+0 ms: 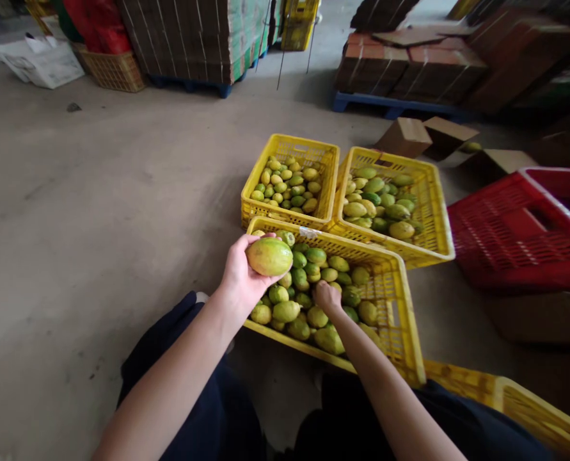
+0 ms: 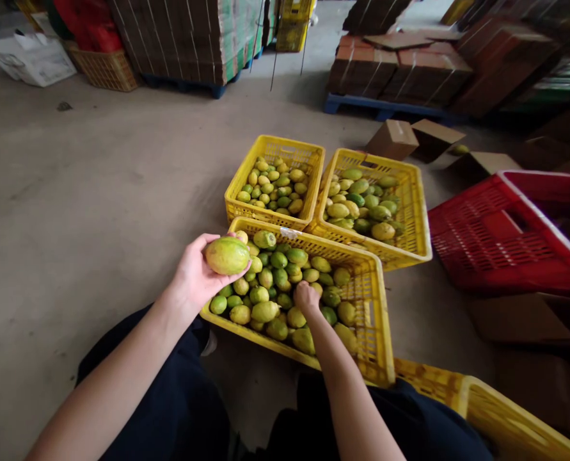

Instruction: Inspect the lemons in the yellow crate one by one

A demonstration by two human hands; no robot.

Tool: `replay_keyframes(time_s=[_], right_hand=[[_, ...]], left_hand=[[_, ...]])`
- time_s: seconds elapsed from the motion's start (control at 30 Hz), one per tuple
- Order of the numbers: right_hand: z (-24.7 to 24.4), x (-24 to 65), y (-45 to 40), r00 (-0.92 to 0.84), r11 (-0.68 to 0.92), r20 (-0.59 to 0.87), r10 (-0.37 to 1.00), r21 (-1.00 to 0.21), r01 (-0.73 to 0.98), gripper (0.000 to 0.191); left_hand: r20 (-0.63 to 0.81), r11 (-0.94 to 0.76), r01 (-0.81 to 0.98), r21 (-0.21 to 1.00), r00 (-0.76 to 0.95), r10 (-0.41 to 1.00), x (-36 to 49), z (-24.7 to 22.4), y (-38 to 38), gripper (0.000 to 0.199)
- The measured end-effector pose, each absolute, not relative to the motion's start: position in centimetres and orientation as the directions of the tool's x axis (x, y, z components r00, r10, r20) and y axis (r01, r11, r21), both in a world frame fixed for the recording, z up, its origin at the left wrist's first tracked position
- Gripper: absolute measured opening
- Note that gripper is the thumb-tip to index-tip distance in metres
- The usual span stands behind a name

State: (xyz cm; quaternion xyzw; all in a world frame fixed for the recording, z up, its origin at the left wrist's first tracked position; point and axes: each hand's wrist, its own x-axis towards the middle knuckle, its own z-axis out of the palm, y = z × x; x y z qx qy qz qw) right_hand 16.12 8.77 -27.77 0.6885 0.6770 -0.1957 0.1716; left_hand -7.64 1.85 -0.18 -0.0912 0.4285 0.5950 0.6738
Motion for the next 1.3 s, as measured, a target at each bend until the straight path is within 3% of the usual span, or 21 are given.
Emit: replay_keyframes(time_s=[0.3, 0.5, 0.63, 0.77, 1.0, 1.1, 1.2, 1.3], right_hand=[[-25.4, 17.6, 9.9, -0.075, -0.067, -0.559, 0.826, -0.229, 0.971, 0.010], [-21.8, 20.7, 9.6, -0.177, -0.202, -0.714, 0.678, -0.412, 0.889, 0.017], [-18.9, 22.1, 7.9, -0.277, -0.422, -0.741, 0.612, -0.602, 0.678, 0.022], [-15.7, 22.7, 6.0, -0.370, -0.555, -0.683, 0.630, -0.729, 0.401, 0.040], [-7.5, 24.7, 3.8, -0.334, -0.352, -0.388, 0.859, -0.922, 0.164, 0.044], [-4.0, 25.8, 3.5, -0.199, -0.172, -0.211, 0.957, -0.966, 0.195, 0.045], [-2.2, 26.0, 3.5, -0.089, -0.038, -0.058, 0.994, -0.976, 0.213, 0.052], [-2.5, 24.3, 3.2, -0.021, -0.008, -0.009, 1.000, -0.999, 0.039, 0.048]], left_hand=[[-0.668, 0.326, -0.867, 0.377, -0.011, 0.744, -5.2, 0.9, 2.3, 0.012], [-0.660, 0.356, -0.858, 0.370, 0.027, 0.751, -3.7, 1.3, 2.4, 0.013], [-0.613, 0.335, -0.890, 0.308, 0.084, 0.786, -2.4, 1.2, 2.7, 0.018], [-0.593, 0.299, -0.925, 0.235, 0.107, 0.798, -1.2, 0.9, 3.3, 0.031], [-0.544, 0.196, -0.965, 0.176, 0.071, 0.836, 0.5, 0.8, 4.6, 0.026], [-0.487, 0.200, -0.967, 0.156, 0.101, 0.868, 1.2, 1.0, 4.6, 0.024], [-0.428, 0.201, -0.971, 0.128, 0.129, 0.895, 1.9, 1.3, 4.4, 0.026], [-0.392, 0.215, -0.963, 0.162, 0.137, 0.910, 2.8, 1.2, 4.0, 0.028]])
